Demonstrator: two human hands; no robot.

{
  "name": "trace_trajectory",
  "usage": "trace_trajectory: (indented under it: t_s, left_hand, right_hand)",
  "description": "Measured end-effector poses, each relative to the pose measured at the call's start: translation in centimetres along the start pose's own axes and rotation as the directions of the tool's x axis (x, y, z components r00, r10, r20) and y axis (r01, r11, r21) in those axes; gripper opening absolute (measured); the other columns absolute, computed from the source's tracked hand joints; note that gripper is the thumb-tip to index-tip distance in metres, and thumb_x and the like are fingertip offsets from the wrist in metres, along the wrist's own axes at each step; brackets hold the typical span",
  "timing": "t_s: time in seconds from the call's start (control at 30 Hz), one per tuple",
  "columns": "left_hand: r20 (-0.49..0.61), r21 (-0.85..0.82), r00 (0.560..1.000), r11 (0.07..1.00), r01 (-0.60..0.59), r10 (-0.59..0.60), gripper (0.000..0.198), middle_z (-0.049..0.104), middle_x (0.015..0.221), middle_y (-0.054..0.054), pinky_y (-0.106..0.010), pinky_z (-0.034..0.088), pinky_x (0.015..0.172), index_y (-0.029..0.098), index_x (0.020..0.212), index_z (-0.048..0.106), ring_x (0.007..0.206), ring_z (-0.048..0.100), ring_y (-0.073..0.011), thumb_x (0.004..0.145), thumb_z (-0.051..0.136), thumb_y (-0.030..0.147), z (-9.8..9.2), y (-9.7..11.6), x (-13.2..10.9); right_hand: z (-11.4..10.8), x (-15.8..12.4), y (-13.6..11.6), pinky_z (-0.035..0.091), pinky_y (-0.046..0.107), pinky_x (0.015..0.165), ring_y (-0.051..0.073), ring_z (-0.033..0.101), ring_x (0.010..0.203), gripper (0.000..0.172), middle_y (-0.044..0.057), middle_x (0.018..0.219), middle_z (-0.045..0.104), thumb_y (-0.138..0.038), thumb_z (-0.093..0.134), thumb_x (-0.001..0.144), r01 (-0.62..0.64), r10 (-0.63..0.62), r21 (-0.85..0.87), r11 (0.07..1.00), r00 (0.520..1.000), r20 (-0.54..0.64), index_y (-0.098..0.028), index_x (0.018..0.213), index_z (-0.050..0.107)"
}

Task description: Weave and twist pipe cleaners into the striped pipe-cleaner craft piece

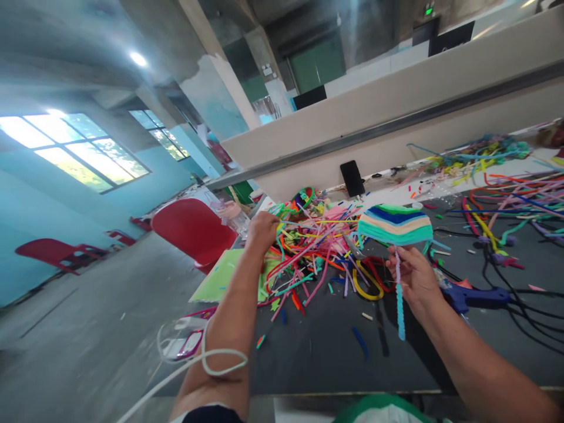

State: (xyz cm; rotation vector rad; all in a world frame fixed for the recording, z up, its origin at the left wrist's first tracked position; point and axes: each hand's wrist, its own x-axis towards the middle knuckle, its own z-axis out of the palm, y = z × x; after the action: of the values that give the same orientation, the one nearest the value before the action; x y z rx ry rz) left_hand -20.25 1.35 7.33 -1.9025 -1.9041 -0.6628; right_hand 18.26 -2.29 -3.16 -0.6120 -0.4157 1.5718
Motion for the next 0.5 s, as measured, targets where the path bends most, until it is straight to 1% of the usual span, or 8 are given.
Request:
trace_trajectory:
  t_s: [0.07, 0.13, 0.23, 0.3, 0.37, 0.43, 0.47, 0.5]
  left_hand:
    - [-0.131, 0.001, 0.991, 1.0, -0.006, 0.006, 0.014, 0.061, 0.099, -0.009, -0.038, 0.041, 0.095, 0.02, 0.08, 0.068, 0.1, 0.054, -0.0239, 0.076, 0.055, 0.024, -1.7, -1.6, 0.3]
    - [-0.236, -0.002, 0.971, 0.999, 0.036, -0.035, 0.012, 0.06, 0.101, -0.008, -0.039, 0.04, 0.096, 0.02, 0.08, 0.067, 0.103, 0.053, -0.0245, 0.075, 0.056, 0.023, -3.3, -3.0, 0.4]
    - [-0.321, -0.019, 0.942, 0.996, 0.091, -0.092, 0.01, 0.059, 0.099, -0.008, -0.038, 0.04, 0.094, 0.02, 0.08, 0.064, 0.105, 0.051, -0.0252, 0.075, 0.056, 0.023, -4.9, -4.9, 0.1]
    - [-0.341, -0.026, 0.931, 0.991, 0.129, -0.13, 0.009, 0.059, 0.096, -0.008, -0.037, 0.041, 0.091, 0.02, 0.081, 0.063, 0.1, 0.052, -0.0243, 0.075, 0.056, 0.023, -5.3, -5.7, -0.4]
    - [-0.35, -0.04, 0.918, 0.982, 0.184, -0.186, 0.009, 0.06, 0.091, -0.006, -0.035, 0.042, 0.088, 0.019, 0.081, 0.061, 0.093, 0.054, -0.0226, 0.075, 0.055, 0.022, -5.0, -5.9, -0.9]
    - [-0.32, -0.117, 0.91, 0.964, 0.238, -0.264, 0.01, 0.06, 0.085, -0.005, -0.034, 0.044, 0.083, 0.019, 0.081, 0.062, 0.085, 0.056, -0.0203, 0.075, 0.056, 0.024, -4.1, -5.0, -1.3]
    - [-0.287, -0.186, 0.91, 0.949, 0.254, -0.299, 0.011, 0.06, 0.081, -0.004, -0.032, 0.045, 0.079, 0.018, 0.081, 0.062, 0.08, 0.056, -0.0189, 0.075, 0.057, 0.026, -3.4, -4.2, -1.4]
    - [-0.225, -0.276, 0.921, 0.927, 0.254, -0.319, 0.014, 0.06, 0.077, -0.002, -0.031, 0.046, 0.076, 0.018, 0.081, 0.063, 0.077, 0.056, -0.0176, 0.075, 0.058, 0.03, -2.8, -3.1, -1.5]
  right_hand:
    - [0.2, -0.1, 0.1, 0.054, 0.017, 0.05, 0.006, 0.057, 0.049, 0.028, -0.002, 0.072, 0.067, -0.023, 0.08, 0.059, -0.007, 0.007, -0.008, 1.0, 1.0, 0.007, -0.015, 0.08, 0.063]
    - [0.3, -0.2, 0.2, 0.054, 0.018, 0.05, 0.006, 0.057, 0.05, 0.027, -0.002, 0.071, 0.066, -0.022, 0.08, 0.059, -0.006, 0.006, -0.01, 1.0, 1.0, 0.011, -0.015, 0.079, 0.063]
    - [0.3, -0.3, 0.3, 0.054, 0.018, 0.051, 0.006, 0.056, 0.05, 0.026, -0.002, 0.071, 0.067, -0.022, 0.079, 0.059, -0.007, 0.007, -0.007, 1.0, 1.0, 0.025, -0.015, 0.078, 0.063]
    - [0.3, -0.3, 0.3, 0.054, 0.018, 0.051, 0.006, 0.056, 0.05, 0.025, -0.002, 0.071, 0.067, -0.023, 0.079, 0.06, -0.006, 0.007, -0.011, 1.0, 0.999, 0.033, -0.016, 0.078, 0.063]
    - [0.3, -0.3, 0.3, 0.054, 0.018, 0.051, 0.006, 0.056, 0.05, 0.026, -0.002, 0.071, 0.066, -0.024, 0.079, 0.06, -0.011, 0.012, -0.014, 1.0, 0.999, 0.04, -0.016, 0.078, 0.063]
    - [0.4, -0.4, 0.3, 0.053, 0.018, 0.051, 0.006, 0.056, 0.05, 0.027, -0.002, 0.07, 0.066, -0.023, 0.08, 0.059, -0.019, 0.019, -0.012, 1.0, 0.999, 0.051, -0.016, 0.079, 0.063]
    - [0.5, -0.5, 0.3, 0.053, 0.018, 0.051, 0.006, 0.056, 0.05, 0.027, -0.002, 0.07, 0.066, -0.023, 0.08, 0.059, -0.022, 0.022, -0.014, 1.0, 0.998, 0.058, -0.017, 0.079, 0.063]
    - [0.6, -0.6, 0.3, 0.053, 0.018, 0.051, 0.006, 0.056, 0.05, 0.027, -0.002, 0.07, 0.066, -0.023, 0.079, 0.059, -0.022, 0.024, -0.019, 1.0, 0.998, 0.063, -0.017, 0.08, 0.063]
